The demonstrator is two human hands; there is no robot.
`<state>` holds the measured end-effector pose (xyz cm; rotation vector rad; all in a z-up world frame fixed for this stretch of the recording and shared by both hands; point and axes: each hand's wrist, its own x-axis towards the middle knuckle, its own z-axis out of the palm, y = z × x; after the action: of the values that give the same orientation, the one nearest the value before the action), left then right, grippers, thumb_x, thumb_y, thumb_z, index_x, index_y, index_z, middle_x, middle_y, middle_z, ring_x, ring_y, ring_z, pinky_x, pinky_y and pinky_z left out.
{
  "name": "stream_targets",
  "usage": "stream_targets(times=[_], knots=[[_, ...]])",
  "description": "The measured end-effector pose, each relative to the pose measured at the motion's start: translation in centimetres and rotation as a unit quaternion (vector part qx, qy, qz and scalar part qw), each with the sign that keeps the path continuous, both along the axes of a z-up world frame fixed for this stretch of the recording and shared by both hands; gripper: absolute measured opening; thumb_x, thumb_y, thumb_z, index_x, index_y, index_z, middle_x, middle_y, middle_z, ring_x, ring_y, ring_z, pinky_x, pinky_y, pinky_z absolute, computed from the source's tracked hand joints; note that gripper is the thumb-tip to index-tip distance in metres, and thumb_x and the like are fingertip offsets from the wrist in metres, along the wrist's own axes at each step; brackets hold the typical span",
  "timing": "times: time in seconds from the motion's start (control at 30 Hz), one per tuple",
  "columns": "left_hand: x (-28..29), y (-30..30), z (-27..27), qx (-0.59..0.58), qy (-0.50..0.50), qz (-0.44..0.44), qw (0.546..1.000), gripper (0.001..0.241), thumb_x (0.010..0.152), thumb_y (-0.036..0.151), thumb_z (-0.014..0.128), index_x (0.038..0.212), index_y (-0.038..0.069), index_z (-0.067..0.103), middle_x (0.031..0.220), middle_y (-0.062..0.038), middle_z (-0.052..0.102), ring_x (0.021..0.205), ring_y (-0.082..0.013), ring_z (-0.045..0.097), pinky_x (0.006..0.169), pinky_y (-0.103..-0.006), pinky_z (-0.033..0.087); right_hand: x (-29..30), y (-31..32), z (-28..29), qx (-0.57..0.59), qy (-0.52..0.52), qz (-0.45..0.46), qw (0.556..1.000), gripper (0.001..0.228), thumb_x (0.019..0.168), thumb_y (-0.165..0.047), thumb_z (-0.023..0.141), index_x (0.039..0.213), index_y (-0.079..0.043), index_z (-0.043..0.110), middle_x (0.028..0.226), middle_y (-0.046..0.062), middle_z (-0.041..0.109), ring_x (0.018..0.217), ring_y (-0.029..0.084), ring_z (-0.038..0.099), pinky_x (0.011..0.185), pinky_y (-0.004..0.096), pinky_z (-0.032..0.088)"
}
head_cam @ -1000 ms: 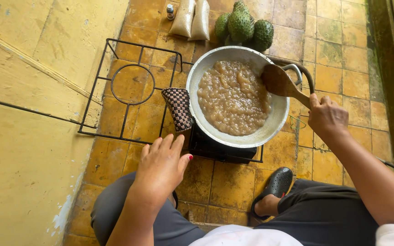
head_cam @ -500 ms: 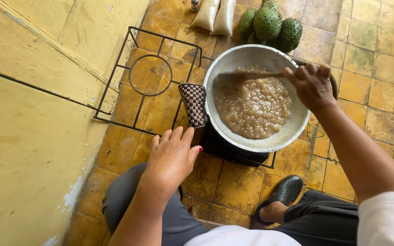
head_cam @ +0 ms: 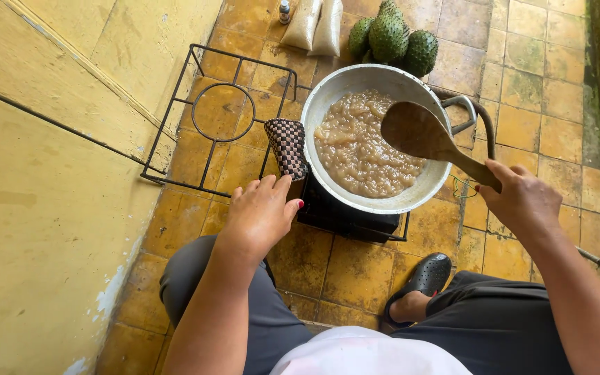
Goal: Stirring a thick mixture in a pan over a portable stove
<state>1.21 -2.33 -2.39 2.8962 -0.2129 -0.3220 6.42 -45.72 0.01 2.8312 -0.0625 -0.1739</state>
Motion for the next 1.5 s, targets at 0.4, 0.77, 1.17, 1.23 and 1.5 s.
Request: stream_targets(times=[0.4, 0.77, 1.17, 1.23, 1.5], knots=[[-0.7, -0.2, 0.7, 0.01, 0.055, -0.031, 0.998, 0.047, 0.103, 0.046, 0.051, 0.138, 0.015, 0.053, 0.126, -0.011, 0.062, 0.12, -0.0394, 0.058, 0.095, -0.0607, 0.044, -1.4, -0.3, 1.7, 0.156, 0.146, -0.149, 0.965, 0.06, 0.092, -0.058, 0.06, 0.149, -0.043, 0.053, 0.122, 0.008, 0.074, 0.109, 0.033, 0.066, 0.075, 0.04, 0.047], [0.1, 0.7, -1.4, 0.014, 0.053, -0.032, 0.998, 0.055, 0.101, 0.045, 0.051, 0.146, 0.014, 0.05, 0.139, -0.01, 0.059, 0.125, -0.0383, 0.056, 0.097, -0.0594, 0.045, -0.7, -2.2, 0.5, 0.158, 0.131, -0.128, 0.97, 0.056, 0.09, -0.061, 0.058, 0.144, -0.047, 0.057, 0.121, 0.009, 0.075, 0.114, 0.037, 0.067, 0.079, 0.047, 0.051], [0.2, -0.3, -0.1, 0.007, 0.086, -0.041, 0.995, 0.053, 0.103, 0.041, 0.051, 0.147, 0.013, 0.048, 0.14, -0.009, 0.059, 0.125, -0.0368, 0.056, 0.098, -0.0572, 0.044, -0.8, -0.8, 1.9, 0.196, 0.137, -0.124, 0.963, 0.056, 0.092, -0.055, 0.06, 0.147, -0.043, 0.055, 0.121, 0.007, 0.073, 0.112, 0.035, 0.066, 0.079, 0.047, 0.047], [0.0, -0.1, -0.4, 0.006, 0.075, -0.042, 0.996, 0.054, 0.102, 0.042, 0.052, 0.147, 0.013, 0.049, 0.141, -0.008, 0.059, 0.125, -0.037, 0.056, 0.099, -0.0576, 0.045, -0.7, -0.7, 1.9, 0.197, 0.136, -0.122, 0.963, 0.057, 0.092, -0.055, 0.06, 0.147, -0.043, 0.055, 0.121, 0.006, 0.073, 0.112, 0.035, 0.066, 0.079, 0.047, 0.047], [-0.3, 0.3, -0.8, -0.001, 0.038, -0.05, 0.998, 0.054, 0.1, 0.042, 0.055, 0.146, 0.012, 0.051, 0.14, -0.01, 0.06, 0.124, -0.0375, 0.057, 0.097, -0.0566, 0.046, -0.4, -0.8, 1.4, 0.173, 0.144, -0.112, 0.968, 0.058, 0.09, -0.058, 0.059, 0.147, -0.044, 0.054, 0.126, 0.003, 0.071, 0.114, 0.034, 0.067, 0.08, 0.048, 0.052]])
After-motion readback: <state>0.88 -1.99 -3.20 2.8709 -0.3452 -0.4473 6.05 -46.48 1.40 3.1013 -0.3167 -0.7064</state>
